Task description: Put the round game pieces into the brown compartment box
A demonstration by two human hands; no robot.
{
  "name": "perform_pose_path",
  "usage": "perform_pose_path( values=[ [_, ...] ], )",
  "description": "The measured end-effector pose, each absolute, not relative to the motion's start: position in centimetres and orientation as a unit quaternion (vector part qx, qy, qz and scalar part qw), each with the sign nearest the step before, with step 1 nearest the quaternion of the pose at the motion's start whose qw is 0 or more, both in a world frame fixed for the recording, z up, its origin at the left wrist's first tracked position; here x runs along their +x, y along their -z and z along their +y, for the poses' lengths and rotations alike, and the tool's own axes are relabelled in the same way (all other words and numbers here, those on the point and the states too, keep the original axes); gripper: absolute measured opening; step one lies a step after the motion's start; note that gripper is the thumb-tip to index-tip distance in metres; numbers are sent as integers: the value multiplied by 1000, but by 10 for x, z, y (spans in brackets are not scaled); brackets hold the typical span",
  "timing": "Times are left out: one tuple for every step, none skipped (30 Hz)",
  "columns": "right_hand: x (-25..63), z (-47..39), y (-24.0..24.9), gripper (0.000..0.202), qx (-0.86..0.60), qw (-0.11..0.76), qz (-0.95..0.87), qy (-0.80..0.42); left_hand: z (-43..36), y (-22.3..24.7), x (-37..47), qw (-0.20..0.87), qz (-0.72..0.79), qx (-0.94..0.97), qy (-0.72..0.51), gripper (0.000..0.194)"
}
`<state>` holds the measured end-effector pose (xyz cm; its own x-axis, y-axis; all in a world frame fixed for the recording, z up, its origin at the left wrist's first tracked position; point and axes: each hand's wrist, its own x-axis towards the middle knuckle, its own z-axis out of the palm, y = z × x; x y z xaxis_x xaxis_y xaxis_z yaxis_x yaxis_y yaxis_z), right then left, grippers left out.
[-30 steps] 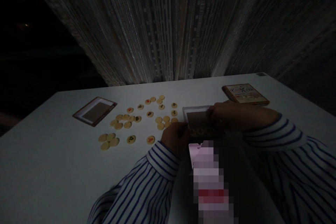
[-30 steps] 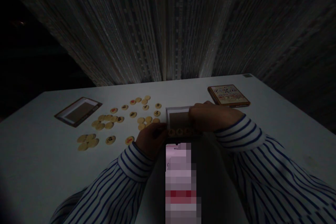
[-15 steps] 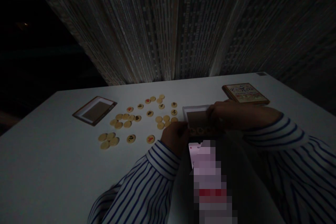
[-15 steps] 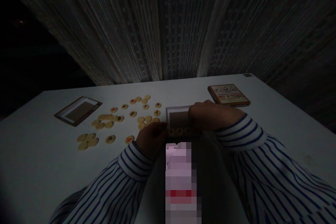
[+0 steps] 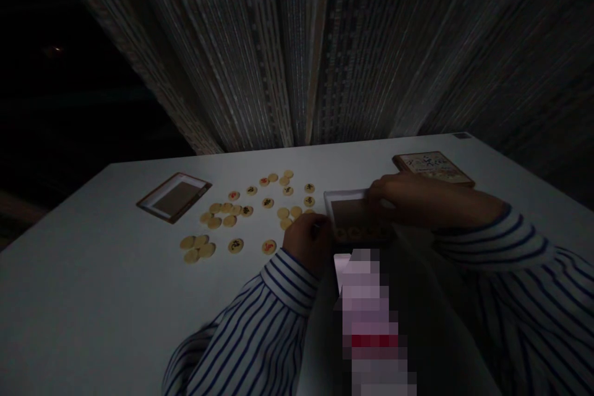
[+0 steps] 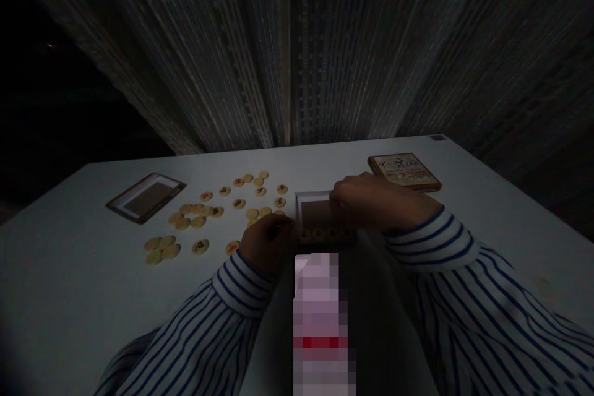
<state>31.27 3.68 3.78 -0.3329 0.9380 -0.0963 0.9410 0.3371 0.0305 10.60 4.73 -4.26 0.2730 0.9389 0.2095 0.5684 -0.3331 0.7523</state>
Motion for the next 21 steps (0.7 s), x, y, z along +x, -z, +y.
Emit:
perform_pose_path(
  values=[
    [311,36,-40,17,566,44,823,11,48,43,106,271,504,746,-340,11],
    [309,35,-43,19,557,37,829,5,48,43,106,265,502,745,-350,11],
    [307,34,-45,20,550,26,835,-3,48,43,106,265,499,743,-359,11],
    [304,32,-48,22,547,14,837,-11,49,44,106,269,497,739,-368,11],
    [302,31,-50,25,547,4,837,-19,49,45,106,277,494,733,-377,11],
    [299,29,-52,27,549,-5,835,-27,49,46,105,288,493,725,-386,11],
    [296,27,-54,28,552,-14,833,-34,50,46,105,302,491,716,-394,11],
    [293,24,-55,29,554,-23,831,-41,51,47,104,316,488,708,-401,12],
    [290,22,-55,29,557,-32,829,-49,52,48,104,330,486,700,-407,12],
    [288,20,-54,28,558,-43,827,-56,52,48,103,341,483,693,-412,12],
    [287,17,-52,27,558,-55,826,-60,53,49,103,349,482,686,-419,12],
    [286,14,-50,26,557,-69,825,-61,53,49,103,352,480,681,-426,13],
    [286,11,-46,26,557,-87,824,-60,54,48,102,354,478,677,-433,13],
    [286,8,-42,24,557,-106,822,-55,54,48,102,354,477,674,-439,14],
    [287,4,-38,22,560,-129,817,-50,54,47,101,352,476,674,-442,15],
    [288,-1,-33,21,565,-148,811,-44,53,46,101,349,476,675,-443,17],
    [288,-5,-29,21,571,-166,803,-42,53,45,101,344,477,678,-442,19],
    [288,-9,-24,20,576,-193,793,-44,52,44,101,338,477,681,-441,21],
    [288,-13,-19,19,580,-228,780,-47,52,44,100,330,477,685,-441,22],
    [287,-16,-14,18,581,-265,769,-42,51,44,100,320,476,689,-442,22],
    [286,-19,-10,17,579,-294,759,-36,51,44,100,311,476,693,-444,21]
  ],
)
